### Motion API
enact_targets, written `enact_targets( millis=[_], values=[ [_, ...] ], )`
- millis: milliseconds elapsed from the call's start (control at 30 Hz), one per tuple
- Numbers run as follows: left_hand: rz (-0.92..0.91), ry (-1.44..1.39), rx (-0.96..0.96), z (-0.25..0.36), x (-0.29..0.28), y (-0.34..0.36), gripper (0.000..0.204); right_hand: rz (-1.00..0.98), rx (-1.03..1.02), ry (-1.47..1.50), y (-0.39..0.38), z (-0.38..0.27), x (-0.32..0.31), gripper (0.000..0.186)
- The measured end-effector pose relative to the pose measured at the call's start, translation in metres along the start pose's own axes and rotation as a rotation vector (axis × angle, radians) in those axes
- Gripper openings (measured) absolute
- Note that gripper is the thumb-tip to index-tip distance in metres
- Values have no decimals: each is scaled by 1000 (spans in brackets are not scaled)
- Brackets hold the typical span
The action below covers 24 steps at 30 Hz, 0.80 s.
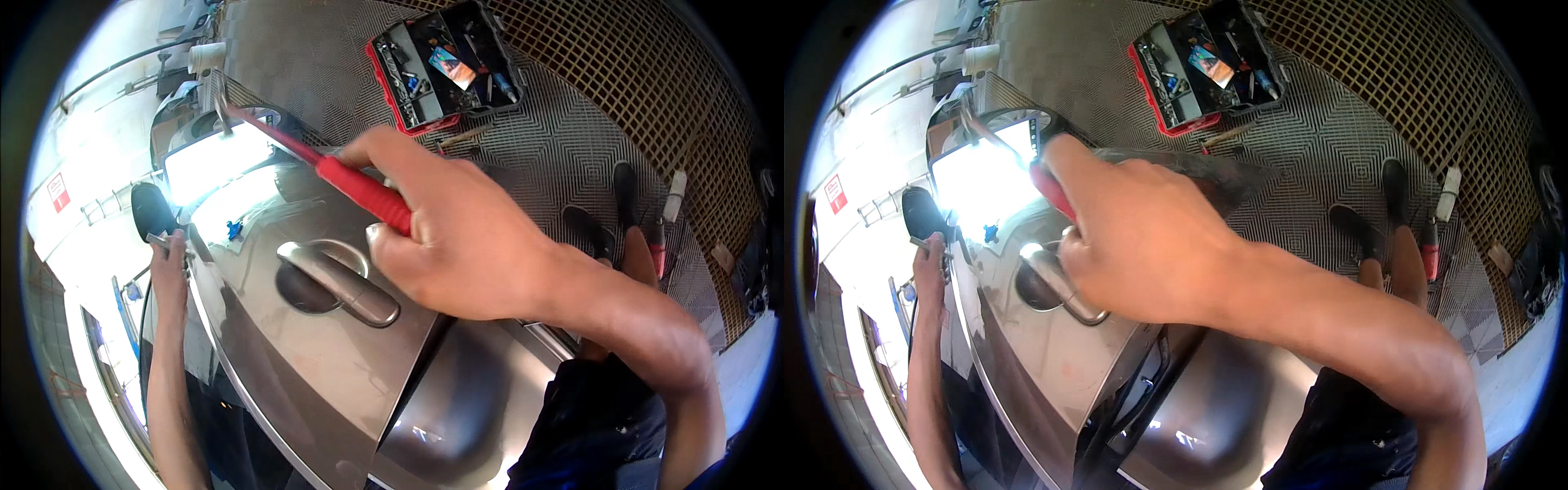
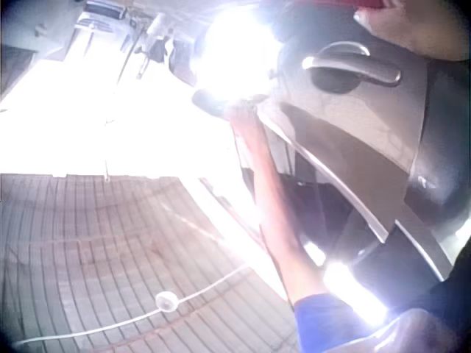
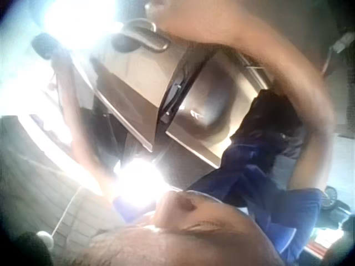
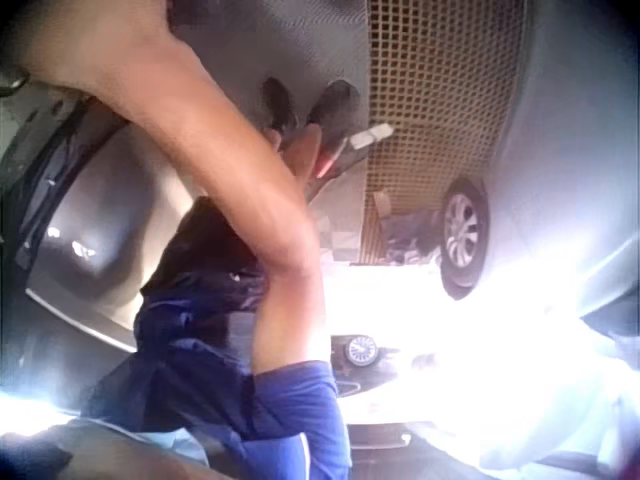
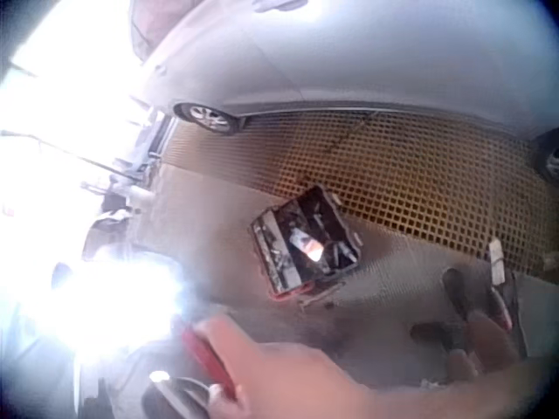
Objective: The person taps a punch with a hammer on the exterior surface of a car door, then uses a metal rod inserted through the window frame to push the metal from the inside.
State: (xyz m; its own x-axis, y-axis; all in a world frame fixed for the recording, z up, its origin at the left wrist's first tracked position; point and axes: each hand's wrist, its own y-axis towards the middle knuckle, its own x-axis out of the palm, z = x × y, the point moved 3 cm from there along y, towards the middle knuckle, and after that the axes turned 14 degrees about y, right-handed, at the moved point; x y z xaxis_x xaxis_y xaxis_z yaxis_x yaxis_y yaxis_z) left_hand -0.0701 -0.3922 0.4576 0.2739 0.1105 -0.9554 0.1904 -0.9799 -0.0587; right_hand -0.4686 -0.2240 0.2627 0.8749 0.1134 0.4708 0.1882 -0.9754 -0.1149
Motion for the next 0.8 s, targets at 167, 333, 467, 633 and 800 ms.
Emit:
enact_targets(
  millis=[167, 333, 467, 633, 800],
  values=[
    [-277, -157, 18, -13, 21, -4, 29, 152, -164, 131, 6, -6, 14, 33],
    [-263, -49, 170, -3, 38, -8, 28, 60, -295, 135, 25, -5, 43, 42],
    [-136, -19, 271, 3, 45, -13, 25, -176, -303, -153, 39, -2, 48, 48],
    [-72, -84, 200, -8, 47, -8, 26, 11, -302, 187, 36, -1, 55, 39],
    [-80, 147, 431, -2, 48, -7, 26, -136, -225, -16, 43, 4, 65, 35]
  ],
)
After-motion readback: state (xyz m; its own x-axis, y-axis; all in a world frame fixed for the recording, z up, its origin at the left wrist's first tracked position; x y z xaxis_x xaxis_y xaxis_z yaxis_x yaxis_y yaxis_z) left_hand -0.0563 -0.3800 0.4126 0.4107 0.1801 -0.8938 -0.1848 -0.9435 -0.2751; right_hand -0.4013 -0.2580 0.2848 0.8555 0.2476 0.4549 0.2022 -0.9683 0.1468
